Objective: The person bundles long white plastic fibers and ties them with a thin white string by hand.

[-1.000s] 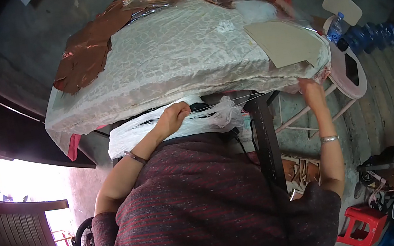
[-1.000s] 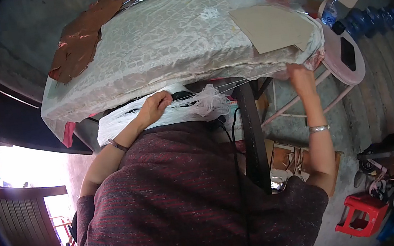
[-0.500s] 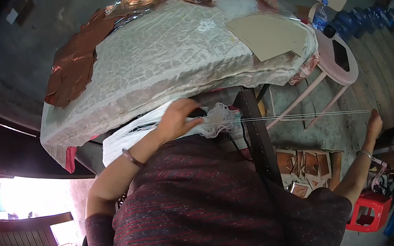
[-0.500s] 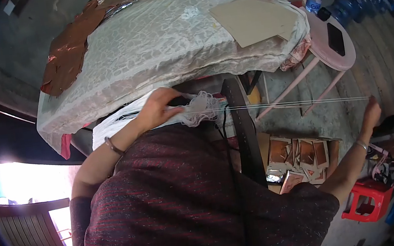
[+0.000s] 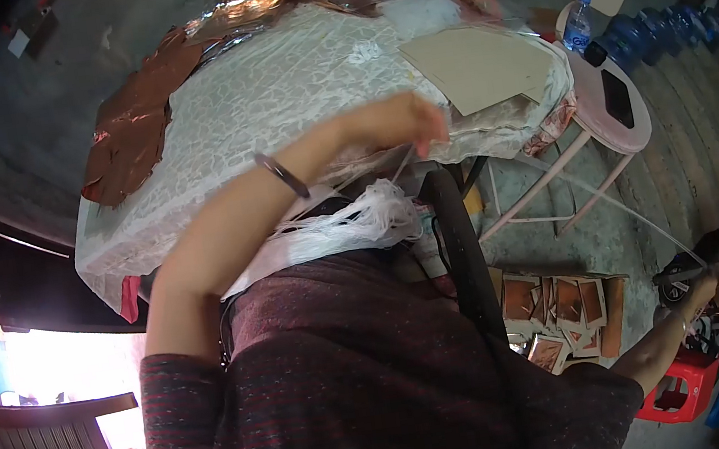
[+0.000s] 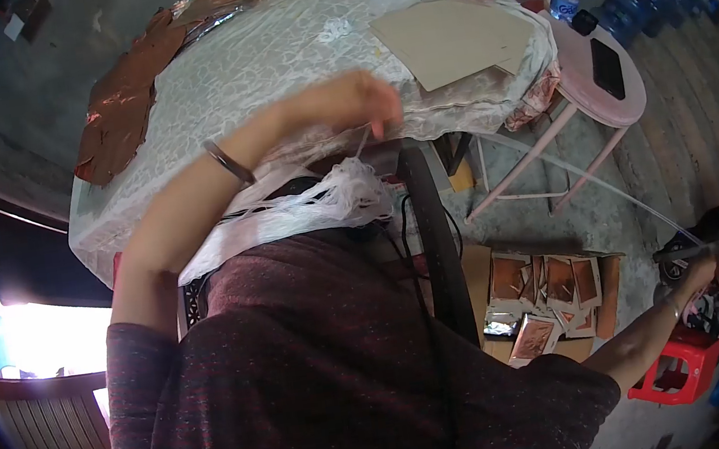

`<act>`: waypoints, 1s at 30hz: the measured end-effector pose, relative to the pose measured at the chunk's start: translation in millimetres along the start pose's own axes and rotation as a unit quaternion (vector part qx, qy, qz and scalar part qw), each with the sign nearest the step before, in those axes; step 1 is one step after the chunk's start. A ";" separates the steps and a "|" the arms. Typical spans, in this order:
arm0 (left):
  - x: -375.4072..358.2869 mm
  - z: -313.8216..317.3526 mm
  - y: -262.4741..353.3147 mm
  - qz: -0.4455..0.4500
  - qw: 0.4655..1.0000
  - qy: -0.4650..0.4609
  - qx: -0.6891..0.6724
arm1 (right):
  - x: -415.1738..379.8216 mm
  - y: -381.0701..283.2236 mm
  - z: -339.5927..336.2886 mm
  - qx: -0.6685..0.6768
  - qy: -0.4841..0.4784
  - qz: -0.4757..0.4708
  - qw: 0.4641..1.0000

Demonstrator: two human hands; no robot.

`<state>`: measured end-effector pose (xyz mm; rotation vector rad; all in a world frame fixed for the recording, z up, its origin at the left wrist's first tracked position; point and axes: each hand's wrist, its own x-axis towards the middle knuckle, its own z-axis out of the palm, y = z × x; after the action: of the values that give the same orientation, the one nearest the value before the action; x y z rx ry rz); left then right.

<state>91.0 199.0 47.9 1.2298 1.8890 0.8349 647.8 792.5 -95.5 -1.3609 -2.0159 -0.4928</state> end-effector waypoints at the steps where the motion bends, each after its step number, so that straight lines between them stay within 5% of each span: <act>1: 12.9 -23.8 -10.1 0.098 0.991 0.015 -0.088 | -10.2 7.2 11.8 0.002 0.001 -0.001 1.000; 4: -14.8 -74.0 56.2 0.185 0.960 0.206 -0.040 | -26.7 -6.1 27.4 -0.080 -0.051 0.051 0.994; 6: -39.4 -94.1 90.6 0.231 0.934 0.262 -0.073 | -35.6 -54.3 17.4 0.081 -0.026 -0.015 0.996; 8: -75.3 -95.2 117.7 0.250 0.926 0.251 -0.131 | -27.1 -59.7 63.1 0.390 -0.154 0.148 0.896; 9: -92.1 -93.1 126.2 0.251 0.925 0.236 -0.159 | -21.9 -81.5 56.2 0.439 -0.233 0.129 0.858; 12: -122.8 -58.7 124.1 0.206 0.925 0.300 0.113 | -18.0 -231.5 -69.0 0.464 -0.379 0.014 0.800; 14: -130.5 -52.0 99.3 0.167 0.941 0.262 0.135 | -17.5 -305.1 -129.7 0.469 -0.457 -0.075 0.752; 16: -136.8 -42.1 94.2 0.135 0.943 0.244 0.183 | -23.4 -381.2 -201.6 0.363 -0.434 -0.242 0.788; 18: -138.6 -30.2 91.3 0.106 0.948 0.234 0.186 | -31.8 -450.4 -249.4 0.402 -0.354 -0.346 0.770; 20: -139.5 -21.3 83.3 0.151 0.937 0.259 0.180 | -60.4 -518.0 -293.2 0.564 -0.397 -0.296 0.660; 23: -155.4 -20.6 82.5 0.114 0.932 0.288 0.187 | -105.1 -587.0 -344.6 0.615 -0.623 -0.293 0.385; 28: -206.0 -53.0 16.8 0.037 0.911 0.387 0.136 | -101.2 -622.4 -367.9 0.591 -0.635 -0.331 0.371; 30: -223.0 -58.1 -14.7 -0.021 0.958 0.207 0.199 | -96.8 -627.7 -386.6 0.618 -0.613 -0.322 0.372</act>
<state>98.9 -21.7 115.6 1.3154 2.5075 0.7525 212.4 240.0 145.4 0.4652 -2.5626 2.0641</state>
